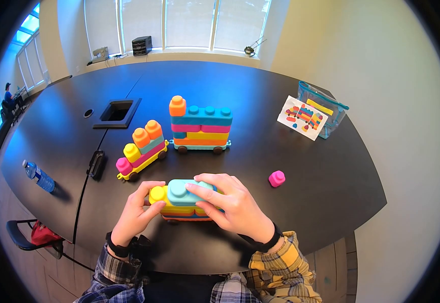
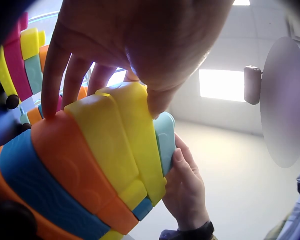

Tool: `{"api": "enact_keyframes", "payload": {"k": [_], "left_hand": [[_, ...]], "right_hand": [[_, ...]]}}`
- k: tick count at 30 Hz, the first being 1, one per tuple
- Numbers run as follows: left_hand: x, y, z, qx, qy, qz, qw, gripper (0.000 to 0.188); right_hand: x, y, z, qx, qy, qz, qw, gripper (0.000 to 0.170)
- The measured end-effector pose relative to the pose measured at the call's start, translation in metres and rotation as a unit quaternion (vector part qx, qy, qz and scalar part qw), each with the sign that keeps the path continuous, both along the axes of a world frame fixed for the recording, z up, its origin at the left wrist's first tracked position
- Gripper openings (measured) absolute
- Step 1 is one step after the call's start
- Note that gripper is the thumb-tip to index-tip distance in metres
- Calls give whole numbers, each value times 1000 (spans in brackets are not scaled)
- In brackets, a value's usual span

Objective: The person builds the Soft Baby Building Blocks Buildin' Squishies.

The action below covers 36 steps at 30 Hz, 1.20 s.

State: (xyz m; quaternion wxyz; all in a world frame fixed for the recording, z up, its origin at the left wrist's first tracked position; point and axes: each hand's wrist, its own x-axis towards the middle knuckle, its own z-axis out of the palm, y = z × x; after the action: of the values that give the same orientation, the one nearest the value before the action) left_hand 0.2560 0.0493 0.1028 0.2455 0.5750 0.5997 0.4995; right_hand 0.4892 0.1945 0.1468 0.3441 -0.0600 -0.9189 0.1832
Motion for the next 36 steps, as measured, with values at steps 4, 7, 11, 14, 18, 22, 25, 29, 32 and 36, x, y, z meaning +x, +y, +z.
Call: {"api": "enact_keyframes", "payload": {"k": [4, 7, 11, 14, 18, 22, 25, 29, 32, 36], "left_hand": [[-1, -1, 0, -9, 0, -3, 1000, 42], [-1, -1, 3, -15, -3, -3, 1000, 42], [-2, -2, 2, -19, -12, -5, 1000, 43], [-3, -1, 5, -25, -8, -6, 1000, 43], [-3, 0, 4, -24, -16, -6, 1000, 42], [-3, 0, 2, -23, -20, -4, 1000, 42], [-2, -1, 2, -20, -16, -1, 1000, 42], [-3, -2, 2, -22, -19, -4, 1000, 42], [-3, -1, 4, -23, -18, -5, 1000, 42], [-3, -2, 3, -23, -13, -6, 1000, 42]], "right_hand": [[4, 2, 2, -3, -23, 1, 1000, 51], [18, 19, -7, -110, 4, 28, 994, 61], [66, 60, -1, -83, -41, -228, 969, 57], [109, 101, -25, -32, -111, -319, 941, 56], [142, 124, -50, -65, -198, -296, 932, 58], [143, 130, -63, -103, -218, -270, 932, 59], [138, 133, -68, -145, -230, -308, 912, 57], [133, 138, -73, -144, -234, -320, 907, 55], [116, 132, -64, -119, -224, -352, 901, 54], [75, 85, -14, -243, 15, -186, 952, 53]]}}
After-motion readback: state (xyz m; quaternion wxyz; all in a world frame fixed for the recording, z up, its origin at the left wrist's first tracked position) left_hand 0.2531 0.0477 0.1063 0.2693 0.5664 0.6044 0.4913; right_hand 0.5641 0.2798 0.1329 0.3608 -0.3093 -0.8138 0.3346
